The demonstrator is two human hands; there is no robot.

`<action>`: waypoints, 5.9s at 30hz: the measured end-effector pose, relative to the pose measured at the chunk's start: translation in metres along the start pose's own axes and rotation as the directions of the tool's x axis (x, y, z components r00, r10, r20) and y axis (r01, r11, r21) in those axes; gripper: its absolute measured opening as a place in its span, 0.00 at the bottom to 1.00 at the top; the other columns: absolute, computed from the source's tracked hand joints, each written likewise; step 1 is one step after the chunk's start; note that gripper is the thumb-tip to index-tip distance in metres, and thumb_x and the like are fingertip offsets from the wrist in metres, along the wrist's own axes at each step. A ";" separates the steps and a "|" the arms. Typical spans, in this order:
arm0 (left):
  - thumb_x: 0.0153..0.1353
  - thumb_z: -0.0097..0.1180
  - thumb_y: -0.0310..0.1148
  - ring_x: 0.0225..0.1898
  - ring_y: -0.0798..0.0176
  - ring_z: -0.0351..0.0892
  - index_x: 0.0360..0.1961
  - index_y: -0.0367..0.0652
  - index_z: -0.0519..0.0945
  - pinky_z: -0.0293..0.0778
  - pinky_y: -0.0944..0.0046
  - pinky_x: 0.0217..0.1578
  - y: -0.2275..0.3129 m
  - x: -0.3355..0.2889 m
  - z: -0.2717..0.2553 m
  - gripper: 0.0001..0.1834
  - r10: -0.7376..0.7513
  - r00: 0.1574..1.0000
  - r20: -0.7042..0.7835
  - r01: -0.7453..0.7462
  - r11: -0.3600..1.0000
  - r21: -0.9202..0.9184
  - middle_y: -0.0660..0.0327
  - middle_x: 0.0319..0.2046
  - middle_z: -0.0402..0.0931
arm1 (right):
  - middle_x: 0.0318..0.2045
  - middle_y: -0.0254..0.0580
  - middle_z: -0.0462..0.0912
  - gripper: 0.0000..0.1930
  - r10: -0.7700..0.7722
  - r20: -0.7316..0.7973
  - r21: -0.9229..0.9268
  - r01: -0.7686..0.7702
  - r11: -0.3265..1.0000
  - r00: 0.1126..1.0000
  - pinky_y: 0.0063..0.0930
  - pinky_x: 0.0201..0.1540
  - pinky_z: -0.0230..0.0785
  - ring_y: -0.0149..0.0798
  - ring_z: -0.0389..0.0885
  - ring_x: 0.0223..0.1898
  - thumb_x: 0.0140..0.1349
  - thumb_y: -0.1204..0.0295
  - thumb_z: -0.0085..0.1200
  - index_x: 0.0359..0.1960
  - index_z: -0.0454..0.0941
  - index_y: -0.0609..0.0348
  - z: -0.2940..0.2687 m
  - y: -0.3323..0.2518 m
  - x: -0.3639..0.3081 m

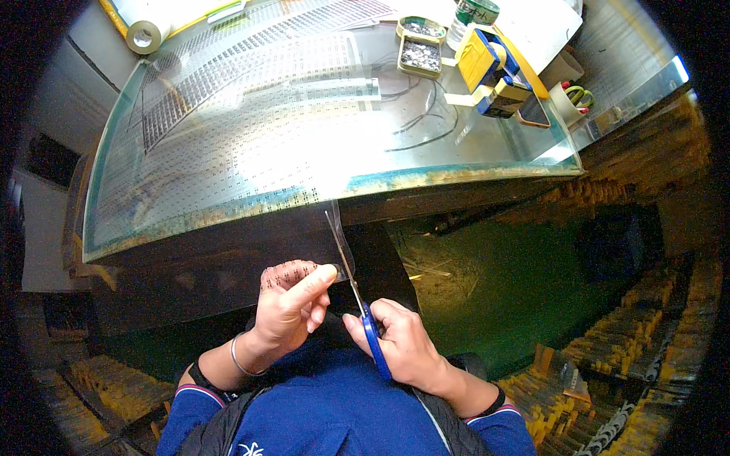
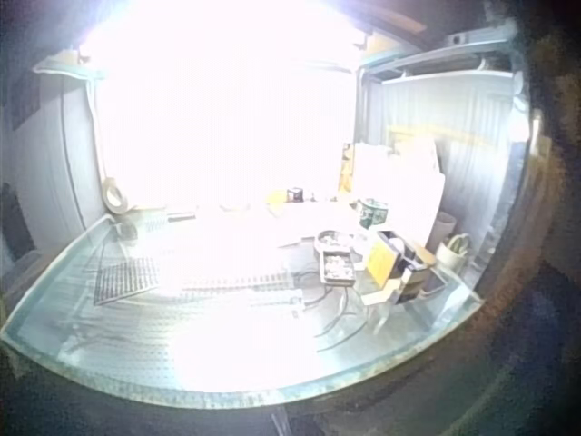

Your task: Cutting individual metal strips from a larger sheet or grid using scissors on a glass-topped workbench.

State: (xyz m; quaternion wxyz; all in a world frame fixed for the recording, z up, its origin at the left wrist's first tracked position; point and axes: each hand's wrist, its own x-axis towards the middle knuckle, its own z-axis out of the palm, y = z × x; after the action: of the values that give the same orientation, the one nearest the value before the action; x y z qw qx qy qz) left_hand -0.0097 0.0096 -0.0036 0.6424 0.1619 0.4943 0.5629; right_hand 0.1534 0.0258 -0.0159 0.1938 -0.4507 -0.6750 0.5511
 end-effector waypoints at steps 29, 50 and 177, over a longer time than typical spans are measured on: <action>0.55 0.54 0.34 0.09 0.75 0.66 0.18 0.40 0.73 0.58 0.77 0.07 -0.011 -0.015 0.004 0.13 -0.118 0.982 0.148 0.107 0.991 0.079 0.64 0.13 0.70 | 0.19 0.48 0.69 0.11 0.027 0.025 0.043 -0.029 0.999 0.999 0.31 0.26 0.61 0.41 0.69 0.22 0.50 0.69 0.52 0.20 0.68 0.65 -0.006 0.001 0.008; 0.57 0.52 0.34 0.11 0.74 0.68 0.23 0.39 0.75 0.61 0.77 0.08 0.005 -0.013 0.004 0.11 0.005 0.986 0.166 -0.007 1.000 0.008 0.62 0.15 0.72 | 0.18 0.41 0.75 0.14 0.283 0.124 0.301 -0.308 0.902 0.951 0.19 0.17 0.64 0.26 0.73 0.17 0.59 0.64 0.49 0.23 0.70 0.62 -0.002 0.016 -0.013; 0.40 0.65 0.36 0.56 0.46 0.61 0.48 0.29 0.67 0.58 0.53 0.55 0.139 0.032 -0.050 0.35 0.215 0.660 0.719 -0.536 -0.535 0.653 0.44 0.51 0.64 | 0.18 0.29 0.74 0.09 -0.082 -0.431 0.193 0.180 0.964 0.899 0.12 0.25 0.62 0.17 0.68 0.21 0.49 0.73 0.60 0.23 0.72 0.62 -0.061 -0.027 0.077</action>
State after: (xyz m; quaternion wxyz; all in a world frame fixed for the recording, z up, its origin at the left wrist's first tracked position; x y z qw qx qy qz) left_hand -0.1324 0.0642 0.0655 0.0024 0.8324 0.5412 0.1192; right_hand 0.1493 0.1245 0.0105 0.4215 -0.4863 -0.5787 0.5010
